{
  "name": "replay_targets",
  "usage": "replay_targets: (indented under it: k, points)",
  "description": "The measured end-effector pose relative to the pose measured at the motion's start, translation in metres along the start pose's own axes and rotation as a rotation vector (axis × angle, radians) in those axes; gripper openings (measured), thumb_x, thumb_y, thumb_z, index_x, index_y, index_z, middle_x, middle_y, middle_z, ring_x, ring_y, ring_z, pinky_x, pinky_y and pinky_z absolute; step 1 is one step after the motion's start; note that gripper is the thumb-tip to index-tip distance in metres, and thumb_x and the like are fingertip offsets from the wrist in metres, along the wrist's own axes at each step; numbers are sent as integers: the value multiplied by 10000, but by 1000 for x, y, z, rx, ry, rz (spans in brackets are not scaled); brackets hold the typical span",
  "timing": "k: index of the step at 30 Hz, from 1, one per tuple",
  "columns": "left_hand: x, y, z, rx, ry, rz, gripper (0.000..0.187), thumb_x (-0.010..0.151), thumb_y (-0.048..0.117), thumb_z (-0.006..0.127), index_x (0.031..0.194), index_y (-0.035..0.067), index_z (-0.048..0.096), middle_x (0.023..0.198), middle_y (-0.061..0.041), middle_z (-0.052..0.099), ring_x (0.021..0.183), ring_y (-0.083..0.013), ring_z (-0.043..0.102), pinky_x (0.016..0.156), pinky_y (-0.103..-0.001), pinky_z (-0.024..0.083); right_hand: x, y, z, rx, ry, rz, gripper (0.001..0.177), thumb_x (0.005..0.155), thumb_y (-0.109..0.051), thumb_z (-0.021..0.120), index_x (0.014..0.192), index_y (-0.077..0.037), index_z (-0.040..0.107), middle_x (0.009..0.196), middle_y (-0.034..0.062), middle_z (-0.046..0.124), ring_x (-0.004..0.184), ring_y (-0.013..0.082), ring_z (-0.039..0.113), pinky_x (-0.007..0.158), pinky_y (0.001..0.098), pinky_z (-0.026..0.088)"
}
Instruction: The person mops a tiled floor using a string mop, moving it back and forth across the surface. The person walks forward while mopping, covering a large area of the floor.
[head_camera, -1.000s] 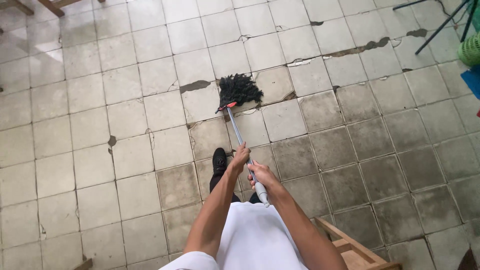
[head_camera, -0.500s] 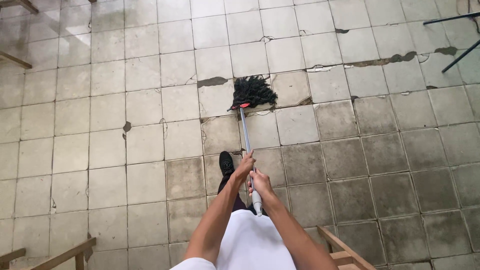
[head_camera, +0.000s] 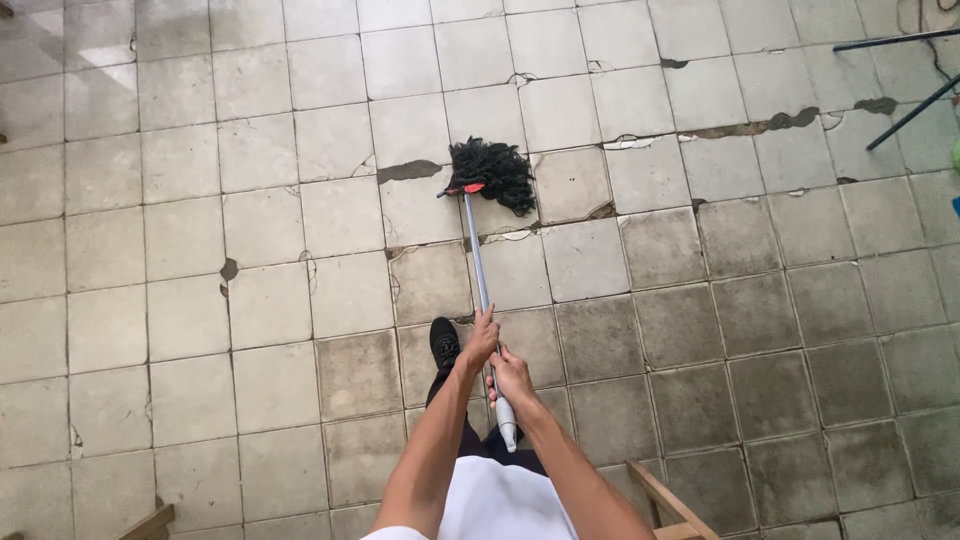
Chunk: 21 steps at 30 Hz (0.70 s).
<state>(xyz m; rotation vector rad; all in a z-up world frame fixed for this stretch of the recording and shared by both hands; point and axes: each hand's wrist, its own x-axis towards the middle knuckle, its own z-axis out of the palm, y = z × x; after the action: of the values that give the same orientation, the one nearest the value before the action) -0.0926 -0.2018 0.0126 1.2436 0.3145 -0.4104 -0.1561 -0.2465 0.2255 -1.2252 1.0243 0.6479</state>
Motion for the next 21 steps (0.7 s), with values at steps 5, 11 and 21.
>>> replay_targets:
  k: [5, 11, 21]
  points:
    - [43, 14, -16, 647, -136, -3, 682, 953, 251, 595, 1601, 323, 392, 1648, -330, 64, 1540, -391, 210, 1263, -375, 185, 10, -42, 17, -14, 7, -21, 598, 987, -292, 529, 1564, -221, 393, 633, 132, 627, 350, 214, 578, 295, 391, 560]
    - [65, 31, -19, 563, -169, 72, 691, 909, 163, 561, 1587, 195, 431, 1544, -425, 155, 1432, -531, 291, 1223, -497, 233, 21, -64, 22, -25, 15, -26, 584, 992, -276, 519, 1561, -219, 400, 629, 146, 626, 345, 230, 586, 291, 389, 558]
    - [18, 34, -3, 408, -61, -9, 717, 864, 161, 623, 1565, 231, 491, 1439, -293, 358, 1320, -386, 434, 1130, -423, 361, 10, -34, 11, -52, -4, -41, 623, 993, -304, 516, 1586, -226, 344, 642, 141, 619, 374, 221, 599, 315, 390, 561]
